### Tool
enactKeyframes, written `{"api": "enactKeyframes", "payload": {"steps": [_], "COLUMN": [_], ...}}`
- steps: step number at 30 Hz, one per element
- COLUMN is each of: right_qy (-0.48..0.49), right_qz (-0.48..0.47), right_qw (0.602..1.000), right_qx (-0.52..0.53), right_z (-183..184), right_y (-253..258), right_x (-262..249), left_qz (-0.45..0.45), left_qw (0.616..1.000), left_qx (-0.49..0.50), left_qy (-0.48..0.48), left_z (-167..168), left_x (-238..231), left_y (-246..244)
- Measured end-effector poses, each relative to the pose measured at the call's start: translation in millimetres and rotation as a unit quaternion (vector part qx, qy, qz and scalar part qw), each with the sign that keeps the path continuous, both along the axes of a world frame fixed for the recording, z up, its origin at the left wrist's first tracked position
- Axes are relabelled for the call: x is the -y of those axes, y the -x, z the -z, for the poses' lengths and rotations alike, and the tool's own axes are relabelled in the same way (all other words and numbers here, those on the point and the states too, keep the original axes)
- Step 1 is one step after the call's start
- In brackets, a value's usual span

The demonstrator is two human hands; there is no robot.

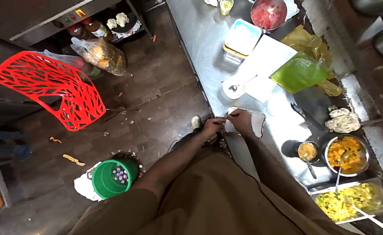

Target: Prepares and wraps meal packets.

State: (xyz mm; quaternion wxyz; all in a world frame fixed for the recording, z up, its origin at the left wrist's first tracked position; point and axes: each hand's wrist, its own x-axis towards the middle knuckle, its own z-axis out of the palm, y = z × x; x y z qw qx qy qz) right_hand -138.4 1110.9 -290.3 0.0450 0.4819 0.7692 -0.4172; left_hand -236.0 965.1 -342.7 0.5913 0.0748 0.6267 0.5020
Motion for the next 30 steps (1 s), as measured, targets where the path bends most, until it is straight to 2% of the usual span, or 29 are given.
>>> {"api": "enactKeyframes", "payload": {"steps": [4,8,11,15,17,20,22,26,30], "right_qy": [0.047,0.068,0.022,-0.048,-0.071,-0.053,-0.065,-0.112,-0.128], "right_qz": [0.014,0.017,-0.010,-0.028,-0.045,-0.060,-0.067,-0.041,-0.006], "right_qw": [0.999,0.998,1.000,0.996,0.993,0.995,0.994,0.988,0.988], "right_qx": [0.018,0.001,0.000,-0.063,-0.078,-0.056,-0.055,-0.099,-0.081], "right_z": [5,12,10,-2,-11,-14,-6,28,28], "right_y": [-1,-1,-2,-24,-48,-86,-99,-93,-83], "right_x": [3,8,15,30,45,77,93,86,88], "left_qz": [-0.007,-0.013,0.007,0.030,0.039,0.047,0.072,0.110,0.145], "left_qw": [1.000,0.999,0.997,0.992,0.992,0.995,0.994,0.991,0.985], "left_qx": [0.017,-0.019,-0.066,-0.124,-0.123,-0.090,-0.081,-0.070,-0.076], "left_qy": [-0.016,-0.045,-0.027,-0.003,0.006,0.006,0.011,0.023,0.047], "left_z": [8,10,2,-1,0,4,6,-7,-6], "left_x": [5,9,5,-2,-3,1,1,-5,-11], "left_y": [-6,-10,-9,-11,-11,-10,-7,-1,4]}}
